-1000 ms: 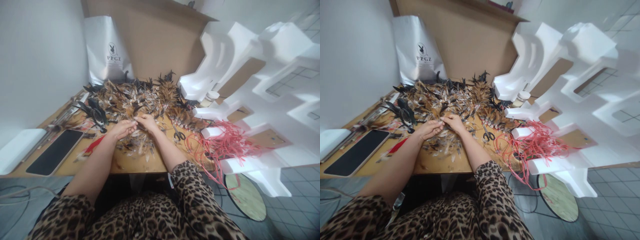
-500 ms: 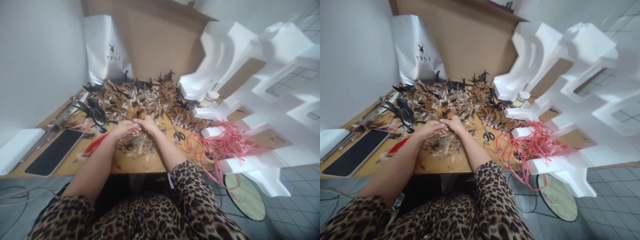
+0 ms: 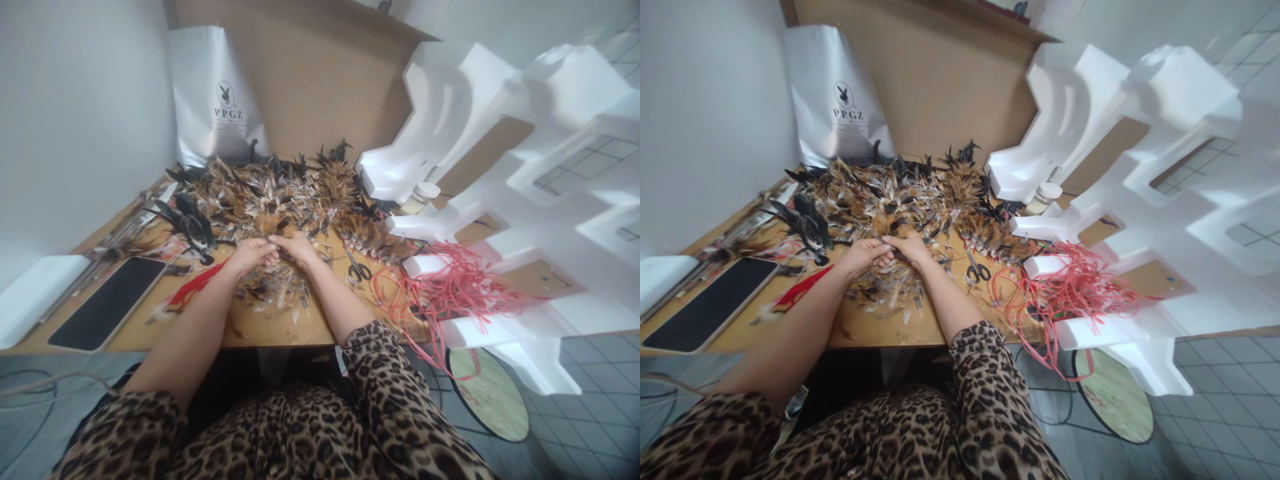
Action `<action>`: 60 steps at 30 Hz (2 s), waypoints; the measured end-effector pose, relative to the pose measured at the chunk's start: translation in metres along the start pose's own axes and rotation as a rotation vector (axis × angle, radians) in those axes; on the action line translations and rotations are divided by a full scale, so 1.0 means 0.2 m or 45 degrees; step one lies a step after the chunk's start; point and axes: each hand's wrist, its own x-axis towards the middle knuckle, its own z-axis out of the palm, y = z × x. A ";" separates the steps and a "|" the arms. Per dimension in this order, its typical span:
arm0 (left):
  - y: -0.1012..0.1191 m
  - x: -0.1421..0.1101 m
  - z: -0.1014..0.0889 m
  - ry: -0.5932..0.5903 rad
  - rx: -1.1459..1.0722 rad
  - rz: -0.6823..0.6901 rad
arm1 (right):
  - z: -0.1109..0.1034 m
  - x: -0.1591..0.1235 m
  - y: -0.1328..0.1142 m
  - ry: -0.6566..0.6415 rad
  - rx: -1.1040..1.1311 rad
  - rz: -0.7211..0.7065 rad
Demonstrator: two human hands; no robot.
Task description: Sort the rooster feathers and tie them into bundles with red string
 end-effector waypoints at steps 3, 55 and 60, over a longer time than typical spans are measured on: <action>0.02 -0.01 0.00 0.068 -0.068 0.007 | 0.00 0.01 -0.01 0.027 0.037 0.007; 0.09 0.00 -0.03 0.223 -0.546 -0.025 | -0.09 0.02 -0.04 -0.209 0.195 -0.008; 0.08 -0.01 -0.02 0.197 -0.478 -0.004 | -0.03 0.02 -0.02 0.002 0.039 -0.009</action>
